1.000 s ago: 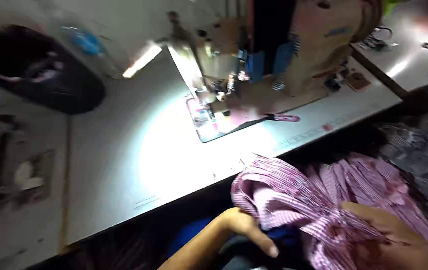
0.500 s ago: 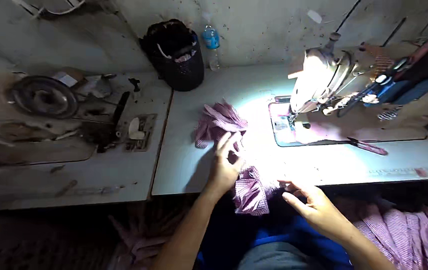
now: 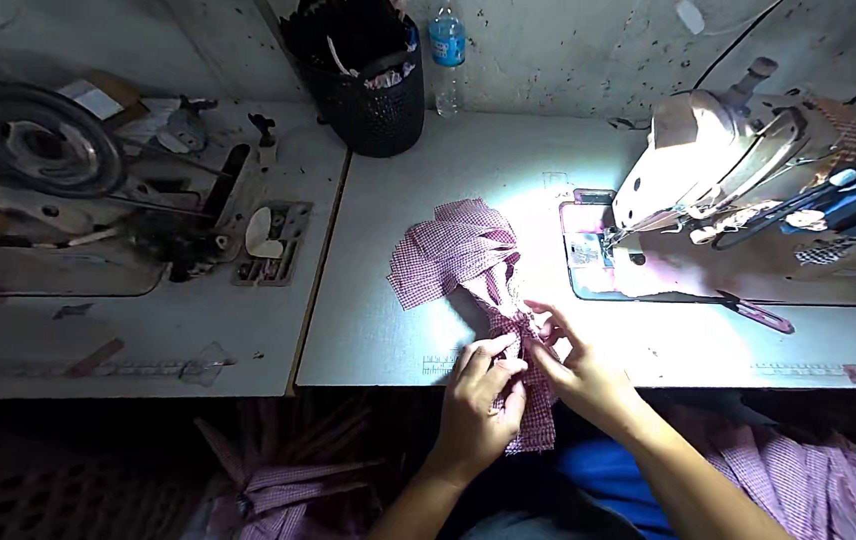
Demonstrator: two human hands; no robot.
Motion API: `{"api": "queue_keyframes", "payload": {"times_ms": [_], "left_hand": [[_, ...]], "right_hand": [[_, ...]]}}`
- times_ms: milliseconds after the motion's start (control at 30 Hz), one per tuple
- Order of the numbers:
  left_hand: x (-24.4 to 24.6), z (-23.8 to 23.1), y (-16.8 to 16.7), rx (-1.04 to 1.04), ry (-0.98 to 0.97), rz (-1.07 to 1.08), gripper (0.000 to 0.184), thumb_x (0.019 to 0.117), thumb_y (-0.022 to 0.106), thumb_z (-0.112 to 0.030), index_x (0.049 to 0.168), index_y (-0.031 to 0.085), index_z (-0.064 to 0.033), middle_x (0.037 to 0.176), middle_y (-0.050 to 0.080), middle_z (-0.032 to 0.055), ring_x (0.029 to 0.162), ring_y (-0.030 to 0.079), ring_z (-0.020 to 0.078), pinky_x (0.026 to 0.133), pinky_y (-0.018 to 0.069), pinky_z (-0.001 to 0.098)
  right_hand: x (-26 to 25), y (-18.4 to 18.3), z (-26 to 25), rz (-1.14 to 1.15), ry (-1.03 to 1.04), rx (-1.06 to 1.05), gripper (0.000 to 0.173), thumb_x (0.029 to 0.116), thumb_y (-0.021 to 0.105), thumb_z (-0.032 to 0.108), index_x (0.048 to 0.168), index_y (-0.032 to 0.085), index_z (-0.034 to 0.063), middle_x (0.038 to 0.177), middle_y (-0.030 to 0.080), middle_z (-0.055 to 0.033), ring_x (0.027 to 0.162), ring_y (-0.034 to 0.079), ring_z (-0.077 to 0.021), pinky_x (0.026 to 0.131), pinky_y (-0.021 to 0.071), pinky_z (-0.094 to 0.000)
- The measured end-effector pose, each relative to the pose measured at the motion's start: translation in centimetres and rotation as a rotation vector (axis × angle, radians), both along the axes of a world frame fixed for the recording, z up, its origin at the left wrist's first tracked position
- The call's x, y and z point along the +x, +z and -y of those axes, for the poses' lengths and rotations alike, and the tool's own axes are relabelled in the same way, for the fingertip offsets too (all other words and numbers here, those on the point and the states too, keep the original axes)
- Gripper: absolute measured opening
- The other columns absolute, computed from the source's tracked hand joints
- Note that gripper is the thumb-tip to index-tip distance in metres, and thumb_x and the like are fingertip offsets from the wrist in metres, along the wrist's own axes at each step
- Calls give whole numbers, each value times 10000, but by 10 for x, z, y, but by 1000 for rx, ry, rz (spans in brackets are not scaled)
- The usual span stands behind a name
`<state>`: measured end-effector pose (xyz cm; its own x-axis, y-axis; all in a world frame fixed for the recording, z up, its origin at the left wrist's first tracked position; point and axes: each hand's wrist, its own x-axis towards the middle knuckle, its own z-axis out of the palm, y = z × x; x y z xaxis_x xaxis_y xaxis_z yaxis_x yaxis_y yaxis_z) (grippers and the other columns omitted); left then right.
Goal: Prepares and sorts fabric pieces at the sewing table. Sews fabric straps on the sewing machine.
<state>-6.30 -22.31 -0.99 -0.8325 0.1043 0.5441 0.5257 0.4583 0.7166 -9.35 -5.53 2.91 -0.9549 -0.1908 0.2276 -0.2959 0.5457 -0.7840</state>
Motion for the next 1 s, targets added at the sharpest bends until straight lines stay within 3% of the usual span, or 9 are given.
{"api": "queue_keyframes", "payload": {"times_ms": [133, 233, 367, 467, 600, 700, 800, 933, 1000], "left_hand": [[-21, 9, 14, 107, 20, -47, 195, 970, 591, -139, 998, 711, 13, 954, 743, 80, 920, 701, 96, 852, 580, 252], [-36, 11, 26, -86, 31, -62, 152, 913, 654, -137, 942, 767, -40, 963, 755, 66, 941, 714, 111, 860, 580, 261], [-40, 4, 35, -290, 96, 10, 119, 849, 683, -119, 913, 779, -88, 985, 745, 53, 916, 724, 144, 794, 600, 305], [-39, 3, 36, -367, 105, 17, 216, 756, 664, -22, 941, 769, -56, 962, 736, 77, 908, 727, 202, 772, 603, 361], [-40, 5, 32, -523, 96, -12, 313, 646, 677, 35, 956, 724, 42, 956, 722, 164, 921, 721, 319, 795, 573, 477], [-48, 13, 25, -569, 61, -91, 227, 701, 640, -34, 908, 698, 38, 885, 697, 171, 842, 702, 331, 733, 528, 481], [-68, 28, 19, -536, -39, -118, 185, 750, 630, -67, 910, 679, 11, 870, 683, 159, 842, 686, 328, 756, 508, 488], [-88, 44, 17, -588, -62, -256, 134, 857, 592, -109, 917, 661, -11, 903, 673, 151, 866, 670, 321, 754, 495, 466], [-90, 50, 16, -609, -43, -336, 158, 878, 581, -93, 959, 676, 4, 955, 702, 161, 918, 686, 321, 784, 509, 464]], "right_hand": [[-15, -3, 0, 50, 44, -119, 254, 990, 569, 171, 1174, 670, 27, 901, 663, -26, 752, 595, -12, 703, 511, -169], [-15, -4, -3, 94, 63, -158, 222, 978, 519, 94, 1111, 677, 13, 914, 677, -29, 801, 622, -8, 755, 529, -170], [-18, -9, -3, -11, 52, -3, 228, 987, 554, 156, 1110, 715, 55, 886, 705, -43, 802, 651, -66, 761, 543, -232], [-29, -8, -8, -147, 187, 106, 231, 995, 539, 144, 1100, 736, 82, 954, 706, -54, 849, 668, -119, 778, 566, -284], [-45, -7, -7, -133, 379, 122, 271, 971, 522, 93, 1140, 727, 37, 961, 674, -106, 807, 627, -135, 720, 520, -259], [-56, 0, -7, -33, 471, 146, 236, 977, 529, 102, 1123, 703, 34, 1012, 672, -115, 859, 635, -151, 749, 523, -281], [-65, 5, -4, 3, 442, 174, 213, 979, 574, 113, 1129, 707, 41, 1028, 682, -121, 916, 659, -200, 817, 546, -360], [-78, 3, 1, 51, 436, 151, 238, 1007, 559, 110, 1199, 671, 25, 995, 693, -139, 857, 667, -198, 787, 555, -377], [-85, 6, 5, -84, 462, 134, 169, 995, 572, 87, 1083, 699, 20, 940, 695, -113, 826, 675, -178, 752, 570, -350]]}}
